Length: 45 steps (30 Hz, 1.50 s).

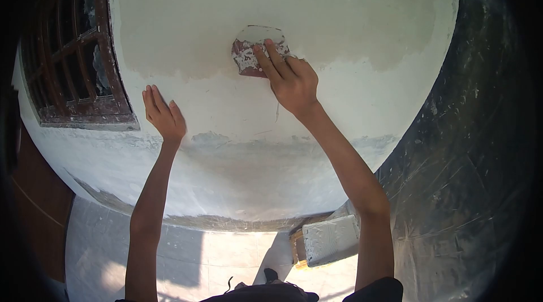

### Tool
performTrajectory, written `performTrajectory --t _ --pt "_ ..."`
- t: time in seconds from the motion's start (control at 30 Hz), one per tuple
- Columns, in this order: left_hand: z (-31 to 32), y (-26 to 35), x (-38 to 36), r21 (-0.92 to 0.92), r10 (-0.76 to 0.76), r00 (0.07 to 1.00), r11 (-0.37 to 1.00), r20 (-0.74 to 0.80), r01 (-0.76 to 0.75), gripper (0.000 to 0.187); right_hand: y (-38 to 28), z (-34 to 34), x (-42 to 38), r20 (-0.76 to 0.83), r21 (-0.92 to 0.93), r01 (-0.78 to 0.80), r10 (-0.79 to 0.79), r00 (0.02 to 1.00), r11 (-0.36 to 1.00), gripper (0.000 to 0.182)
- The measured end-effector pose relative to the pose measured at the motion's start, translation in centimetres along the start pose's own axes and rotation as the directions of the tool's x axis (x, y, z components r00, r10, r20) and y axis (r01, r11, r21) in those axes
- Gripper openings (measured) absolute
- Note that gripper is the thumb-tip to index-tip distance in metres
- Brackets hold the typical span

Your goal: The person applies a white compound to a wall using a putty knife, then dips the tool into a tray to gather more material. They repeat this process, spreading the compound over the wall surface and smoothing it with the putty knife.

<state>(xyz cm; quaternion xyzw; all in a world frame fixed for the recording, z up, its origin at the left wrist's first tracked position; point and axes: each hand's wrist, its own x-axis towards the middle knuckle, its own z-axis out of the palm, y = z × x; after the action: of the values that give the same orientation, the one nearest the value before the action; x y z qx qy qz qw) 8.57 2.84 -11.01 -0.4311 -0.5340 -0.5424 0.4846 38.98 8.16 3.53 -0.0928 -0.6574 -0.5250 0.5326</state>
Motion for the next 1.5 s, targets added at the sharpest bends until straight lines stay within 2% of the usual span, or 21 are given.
performTrajectory --t 0.17,0.23,0.37,0.43,0.53,0.63,0.77,0.83,0.93,0.97,1.1,1.23,1.27,1.37,1.5 --pt "0.0 -0.1 0.1 0.017 0.004 1.000 1.000 -0.008 -0.004 0.057 -0.6 1.1 -4.1 0.061 0.030 -0.018 0.017 0.998 0.999 0.039" --pt "-0.2 -0.1 0.2 0.019 0.009 1.000 1.000 0.010 -0.009 0.057 -1.5 -0.3 -6.1 0.154 0.085 -0.039 0.025 0.988 0.996 0.039" --pt "-0.4 0.2 0.2 0.027 0.003 1.000 1.000 0.022 -0.003 0.058 -2.3 -3.6 -6.9 0.233 0.147 -0.077 0.041 0.972 0.986 0.042" --pt "-0.1 0.0 0.0 0.033 0.008 1.000 0.999 0.008 -0.008 0.058 -1.7 -4.2 -5.5 0.190 0.167 -0.086 0.054 0.980 0.982 0.045" --pt "-0.1 0.0 0.1 0.043 0.009 1.000 0.999 0.016 -0.010 0.058 0.3 -2.8 -2.0 0.017 0.050 -0.102 0.102 0.995 0.993 0.047" --pt "-0.4 0.1 0.1 0.033 0.005 1.000 0.999 0.026 -0.006 0.058 1.8 -0.5 -0.8 0.037 -0.018 -0.085 0.086 0.996 0.996 0.048" --pt "-0.1 -0.1 0.2 0.027 0.017 1.000 0.999 0.000 -0.017 0.057 -1.1 0.4 -5.3 0.065 -0.003 -0.119 0.119 0.991 0.993 0.047" --pt "0.0 -0.2 0.3 0.025 0.022 1.000 0.999 0.000 -0.022 0.057 -2.6 -0.8 -7.7 0.123 0.102 -0.171 0.158 0.980 0.980 0.045" --pt "-0.3 0.4 0.1 0.004 0.004 1.000 1.000 0.015 -0.004 0.058 -3.2 -3.7 -8.3 0.211 0.162 -0.186 0.150 0.966 0.969 0.048" --pt "-0.3 0.6 0.4 -0.001 -0.019 1.000 1.000 0.014 0.019 0.058 -2.6 -4.4 -7.6 0.213 0.162 -0.185 0.149 0.966 0.969 0.048" --pt "-0.2 2.2 1.2 -0.016 -0.103 0.994 0.995 0.034 0.103 0.059 1.1 -4.1 -3.2 0.052 0.024 -0.189 0.188 0.981 0.982 0.053" --pt "0.8 2.5 1.3 0.037 -0.122 0.992 0.992 -0.032 0.123 0.058 2.4 -0.9 -3.4 0.038 -0.037 -0.187 0.188 0.981 0.982 0.052" --pt "0.9 2.3 1.2 0.063 -0.121 0.992 0.990 -0.044 0.123 0.057 1.5 -0.7 -4.7 0.074 -0.042 -0.176 0.179 0.981 0.983 0.051" --pt "0.9 2.3 1.1 0.076 -0.111 0.992 0.990 -0.053 0.115 0.057 -1.7 -1.3 -8.5 0.138 0.037 -0.212 0.205 0.969 0.977 0.049" --pt "1.0 2.3 1.3 0.071 -0.104 0.993 0.992 -0.059 0.108 0.057 -3.2 -4.6 -7.2 0.222 0.127 -0.246 0.215 0.951 0.961 0.046"
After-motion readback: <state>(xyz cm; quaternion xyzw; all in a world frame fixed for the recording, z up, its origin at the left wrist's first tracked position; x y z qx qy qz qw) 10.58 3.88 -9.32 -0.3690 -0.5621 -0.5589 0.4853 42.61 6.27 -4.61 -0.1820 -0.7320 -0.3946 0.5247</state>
